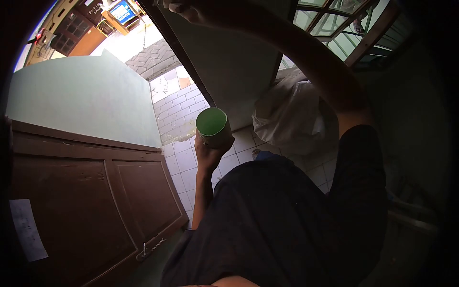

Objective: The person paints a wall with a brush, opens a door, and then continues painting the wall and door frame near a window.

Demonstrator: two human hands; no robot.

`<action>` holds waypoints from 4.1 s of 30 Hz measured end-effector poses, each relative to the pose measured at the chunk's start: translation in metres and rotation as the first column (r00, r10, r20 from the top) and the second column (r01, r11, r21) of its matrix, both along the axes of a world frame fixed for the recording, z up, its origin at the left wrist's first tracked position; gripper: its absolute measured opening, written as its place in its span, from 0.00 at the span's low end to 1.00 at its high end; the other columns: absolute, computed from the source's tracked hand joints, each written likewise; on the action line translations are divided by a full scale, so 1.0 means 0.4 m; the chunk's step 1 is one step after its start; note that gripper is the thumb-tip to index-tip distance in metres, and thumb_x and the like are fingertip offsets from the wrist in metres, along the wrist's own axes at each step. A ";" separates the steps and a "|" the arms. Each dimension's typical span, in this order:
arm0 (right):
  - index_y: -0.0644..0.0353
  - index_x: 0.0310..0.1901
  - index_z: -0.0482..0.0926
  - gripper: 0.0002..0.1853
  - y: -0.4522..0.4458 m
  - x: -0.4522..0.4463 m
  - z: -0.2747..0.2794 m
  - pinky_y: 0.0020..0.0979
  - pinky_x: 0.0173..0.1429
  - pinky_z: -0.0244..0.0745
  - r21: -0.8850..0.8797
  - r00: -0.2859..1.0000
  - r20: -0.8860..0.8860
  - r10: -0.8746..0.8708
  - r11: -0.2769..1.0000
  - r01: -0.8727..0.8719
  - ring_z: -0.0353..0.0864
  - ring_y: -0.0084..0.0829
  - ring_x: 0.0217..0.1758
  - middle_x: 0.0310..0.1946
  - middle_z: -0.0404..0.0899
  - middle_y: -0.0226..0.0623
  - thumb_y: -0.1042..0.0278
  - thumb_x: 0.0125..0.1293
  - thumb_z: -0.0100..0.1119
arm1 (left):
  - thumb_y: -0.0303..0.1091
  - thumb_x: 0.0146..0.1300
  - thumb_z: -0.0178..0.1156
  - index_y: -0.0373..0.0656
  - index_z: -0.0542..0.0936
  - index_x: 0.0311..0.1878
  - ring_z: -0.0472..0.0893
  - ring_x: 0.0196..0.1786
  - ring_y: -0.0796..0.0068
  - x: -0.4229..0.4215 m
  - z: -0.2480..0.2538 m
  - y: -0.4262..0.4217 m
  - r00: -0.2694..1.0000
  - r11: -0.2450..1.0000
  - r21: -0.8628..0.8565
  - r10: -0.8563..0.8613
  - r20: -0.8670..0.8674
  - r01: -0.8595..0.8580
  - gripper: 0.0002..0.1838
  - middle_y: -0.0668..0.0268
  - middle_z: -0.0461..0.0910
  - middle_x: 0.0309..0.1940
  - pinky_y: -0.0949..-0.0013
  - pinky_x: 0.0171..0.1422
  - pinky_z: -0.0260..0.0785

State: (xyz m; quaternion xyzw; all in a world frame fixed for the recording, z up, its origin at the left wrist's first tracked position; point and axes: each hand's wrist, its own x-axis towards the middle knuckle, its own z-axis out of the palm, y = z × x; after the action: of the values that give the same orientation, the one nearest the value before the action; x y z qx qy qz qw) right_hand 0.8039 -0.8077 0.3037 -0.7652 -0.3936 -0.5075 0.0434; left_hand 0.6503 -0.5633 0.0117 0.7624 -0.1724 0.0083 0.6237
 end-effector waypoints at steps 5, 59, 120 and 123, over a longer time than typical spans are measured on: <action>0.57 0.43 0.84 0.08 0.008 -0.026 -0.109 0.30 0.33 0.82 -0.160 0.985 0.065 -0.160 0.973 0.169 0.88 0.30 0.39 0.38 0.81 0.34 0.73 0.64 0.72 | 0.38 0.47 0.87 0.42 0.81 0.61 0.83 0.59 0.50 -0.002 0.000 0.002 1.000 1.000 -0.014 0.017 -0.016 -0.017 0.37 0.58 0.84 0.55 0.49 0.66 0.73; 0.57 0.49 0.87 0.10 -0.116 -0.055 -0.496 0.31 0.45 0.92 -0.110 0.969 0.000 -0.248 0.963 0.246 0.90 0.31 0.49 0.56 0.83 0.39 0.69 0.67 0.70 | 0.36 0.48 0.87 0.38 0.80 0.59 0.88 0.53 0.56 0.003 -0.021 -0.028 0.997 0.993 -0.091 -0.071 -0.006 0.070 0.36 0.56 0.87 0.50 0.54 0.59 0.80; 0.57 0.41 0.85 0.05 -0.131 -0.052 -0.558 0.32 0.35 0.85 -0.142 0.862 -0.507 -0.015 0.988 -0.066 0.85 0.27 0.37 0.43 0.80 0.33 0.71 0.65 0.69 | 0.34 0.47 0.87 0.39 0.79 0.60 0.88 0.53 0.52 -0.051 -0.023 0.071 0.996 0.996 -0.036 0.076 -0.034 -0.078 0.37 0.54 0.88 0.50 0.52 0.59 0.80; 0.56 0.46 0.86 0.07 -0.196 -0.066 -0.290 0.33 0.33 0.80 0.282 0.567 -0.819 0.082 0.919 0.274 0.82 0.26 0.28 0.42 0.79 0.33 0.72 0.68 0.70 | 0.34 0.47 0.87 0.40 0.79 0.60 0.88 0.52 0.52 -0.046 -0.011 0.064 0.996 0.996 -0.035 0.086 -0.028 -0.087 0.37 0.55 0.88 0.49 0.52 0.58 0.81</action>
State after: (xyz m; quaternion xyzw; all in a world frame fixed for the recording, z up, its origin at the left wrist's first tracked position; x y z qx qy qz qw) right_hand 0.7775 -0.8862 0.1877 -0.9090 -0.1796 -0.1634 0.3388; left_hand 0.6320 -0.5379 0.0075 0.7578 -0.1306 0.0285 0.6387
